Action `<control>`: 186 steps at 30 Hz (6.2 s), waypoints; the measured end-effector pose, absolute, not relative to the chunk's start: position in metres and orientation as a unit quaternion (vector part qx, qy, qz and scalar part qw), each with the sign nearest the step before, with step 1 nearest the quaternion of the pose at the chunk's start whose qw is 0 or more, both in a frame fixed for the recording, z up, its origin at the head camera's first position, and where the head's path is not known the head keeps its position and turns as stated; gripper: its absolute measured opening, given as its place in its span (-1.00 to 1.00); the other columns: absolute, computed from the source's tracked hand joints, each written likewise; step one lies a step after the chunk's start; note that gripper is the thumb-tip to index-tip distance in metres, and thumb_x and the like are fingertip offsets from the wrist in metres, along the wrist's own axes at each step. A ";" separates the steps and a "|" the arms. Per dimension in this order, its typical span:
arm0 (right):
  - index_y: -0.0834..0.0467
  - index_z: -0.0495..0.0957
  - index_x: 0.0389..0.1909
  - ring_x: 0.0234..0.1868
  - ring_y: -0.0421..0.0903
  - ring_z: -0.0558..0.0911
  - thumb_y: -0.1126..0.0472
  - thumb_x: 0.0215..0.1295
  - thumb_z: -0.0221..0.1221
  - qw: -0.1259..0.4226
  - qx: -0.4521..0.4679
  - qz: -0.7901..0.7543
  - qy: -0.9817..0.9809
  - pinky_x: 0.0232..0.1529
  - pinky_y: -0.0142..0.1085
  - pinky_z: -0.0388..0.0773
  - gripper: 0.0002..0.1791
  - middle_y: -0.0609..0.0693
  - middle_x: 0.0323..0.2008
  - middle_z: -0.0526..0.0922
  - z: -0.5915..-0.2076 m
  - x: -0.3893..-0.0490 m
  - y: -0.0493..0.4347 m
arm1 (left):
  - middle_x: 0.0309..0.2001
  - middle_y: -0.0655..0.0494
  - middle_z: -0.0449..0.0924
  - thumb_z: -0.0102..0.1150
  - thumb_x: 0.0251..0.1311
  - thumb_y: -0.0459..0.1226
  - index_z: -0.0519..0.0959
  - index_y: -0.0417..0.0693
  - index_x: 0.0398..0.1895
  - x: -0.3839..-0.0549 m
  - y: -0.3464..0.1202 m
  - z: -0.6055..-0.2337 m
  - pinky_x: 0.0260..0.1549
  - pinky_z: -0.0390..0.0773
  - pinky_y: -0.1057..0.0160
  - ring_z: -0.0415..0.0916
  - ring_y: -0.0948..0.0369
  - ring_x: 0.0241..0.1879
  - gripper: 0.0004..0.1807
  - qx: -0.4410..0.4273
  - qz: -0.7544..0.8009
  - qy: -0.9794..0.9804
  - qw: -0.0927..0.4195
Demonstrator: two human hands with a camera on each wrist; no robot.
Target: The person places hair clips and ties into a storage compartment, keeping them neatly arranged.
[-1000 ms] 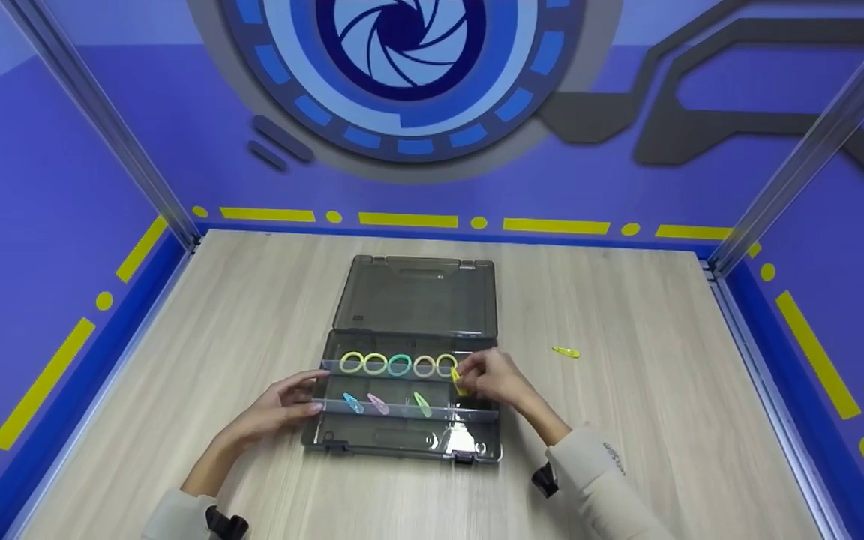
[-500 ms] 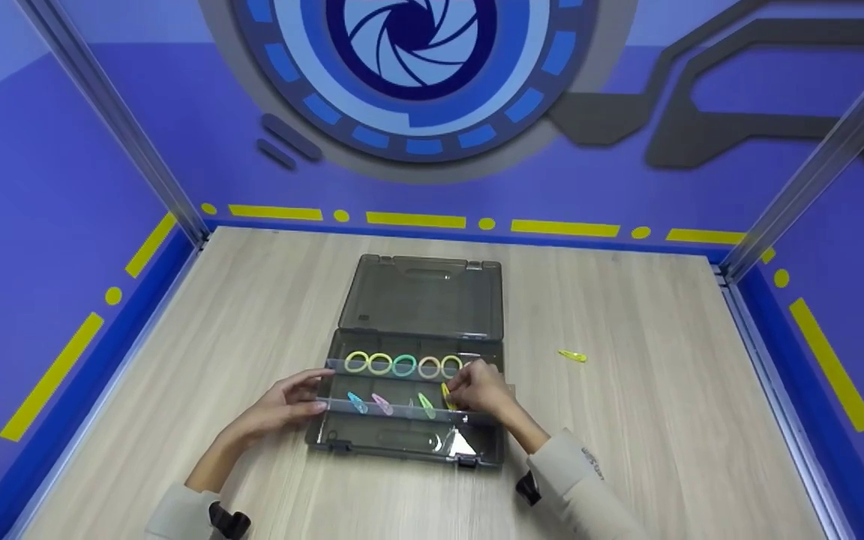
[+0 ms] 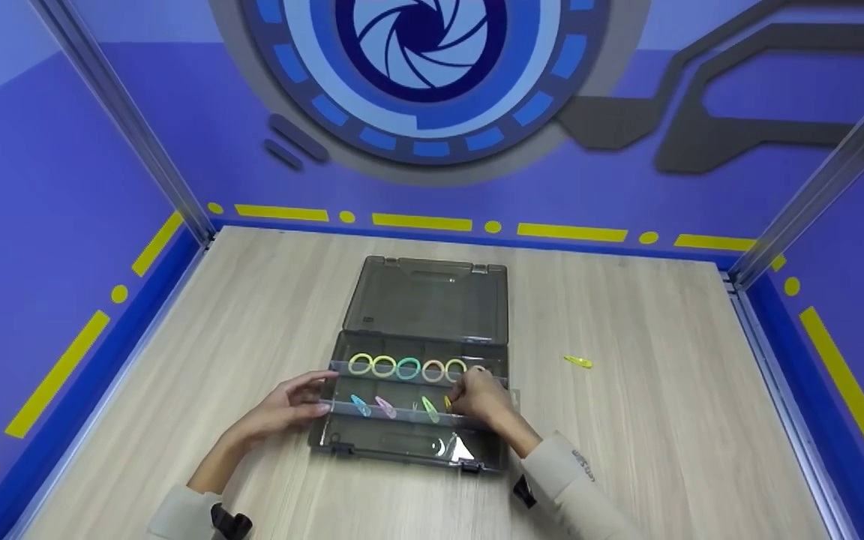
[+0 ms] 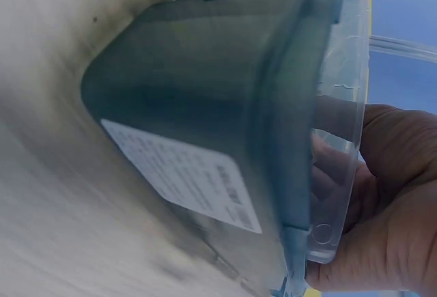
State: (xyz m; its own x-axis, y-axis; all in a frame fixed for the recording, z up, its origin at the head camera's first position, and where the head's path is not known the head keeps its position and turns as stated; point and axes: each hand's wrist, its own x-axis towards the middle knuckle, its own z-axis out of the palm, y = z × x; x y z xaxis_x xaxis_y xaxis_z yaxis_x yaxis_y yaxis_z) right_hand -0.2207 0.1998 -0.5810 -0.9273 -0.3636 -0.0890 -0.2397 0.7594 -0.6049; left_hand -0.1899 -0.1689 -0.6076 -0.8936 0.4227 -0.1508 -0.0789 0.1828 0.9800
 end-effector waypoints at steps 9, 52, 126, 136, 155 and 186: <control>0.20 0.75 -0.53 -0.48 -0.17 0.66 0.35 -0.09 0.50 0.080 -0.166 -0.310 0.933 -0.34 -0.12 0.64 -0.90 -0.01 -0.54 0.77 -0.585 -0.222 0.203 | 0.17 -0.36 0.36 0.31 0.32 -0.34 0.36 -0.17 0.46 -0.192 -0.169 -0.608 -0.22 0.52 0.35 0.45 0.17 -0.05 -0.35 0.118 0.630 0.743 0.194; 0.40 0.68 -0.16 -0.30 0.09 0.71 0.56 0.16 0.30 -0.036 -0.140 -0.310 0.940 -0.31 -0.42 0.59 -0.79 0.28 -0.24 0.71 -0.582 -0.250 0.407 | 0.25 -0.32 0.34 0.31 0.34 -0.26 0.36 -0.09 0.47 -0.182 -0.170 -0.615 -0.10 0.55 0.28 0.46 0.07 0.06 -0.35 0.100 0.626 0.746 0.204; 0.56 0.49 0.18 -0.33 -0.28 0.72 0.34 0.41 0.22 0.074 0.038 -0.538 0.839 -0.29 -0.39 0.67 -0.56 0.05 -0.21 0.78 -0.580 -0.229 0.373 | 0.21 -0.35 0.32 0.32 0.33 -0.28 0.35 -0.16 0.46 -0.192 -0.169 -0.608 -0.13 0.55 0.31 0.43 0.11 0.01 -0.34 0.121 0.625 0.744 0.203; 0.46 0.48 0.26 -0.20 -0.28 0.73 0.19 0.43 0.26 0.125 0.007 -0.574 0.809 -0.12 -0.37 0.65 -0.47 -0.22 -0.21 0.77 -0.554 -0.231 0.343 | 0.22 -0.33 0.31 0.32 0.33 -0.26 0.37 -0.10 0.47 -0.197 -0.170 -0.607 -0.10 0.54 0.26 0.42 0.10 0.03 -0.34 0.107 0.623 0.748 0.204; 0.48 0.56 0.09 -0.31 -0.22 0.70 0.30 0.36 0.28 0.217 -0.092 -0.557 0.797 -0.28 -0.34 0.63 -0.61 0.06 -0.25 0.78 -0.556 -0.219 0.281 | 0.25 -0.33 0.31 0.33 0.32 -0.27 0.38 -0.09 0.47 -0.192 -0.171 -0.611 -0.01 0.52 0.24 0.43 0.05 0.09 -0.34 0.103 0.627 0.743 0.211; 0.23 0.78 -0.39 -0.54 -0.27 0.54 0.42 -0.05 0.48 0.109 -0.182 -0.249 0.945 -0.46 -0.28 0.53 -0.84 -0.04 -0.53 0.75 -0.576 -0.217 0.232 | 0.21 -0.32 0.35 0.32 0.32 -0.30 0.37 -0.12 0.47 -0.190 -0.167 -0.615 -0.12 0.56 0.34 0.45 0.13 0.02 -0.34 0.111 0.626 0.744 0.206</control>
State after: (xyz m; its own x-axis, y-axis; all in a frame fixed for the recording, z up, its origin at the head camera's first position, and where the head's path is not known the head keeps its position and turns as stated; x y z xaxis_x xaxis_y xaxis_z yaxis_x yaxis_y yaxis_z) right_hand -0.2169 0.2317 -0.5756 -0.9098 -0.3987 -0.1153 -0.2900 0.8094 -0.5106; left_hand -0.1897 -0.1670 -0.6147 -0.8907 0.4228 -0.1672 -0.0923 0.1918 0.9771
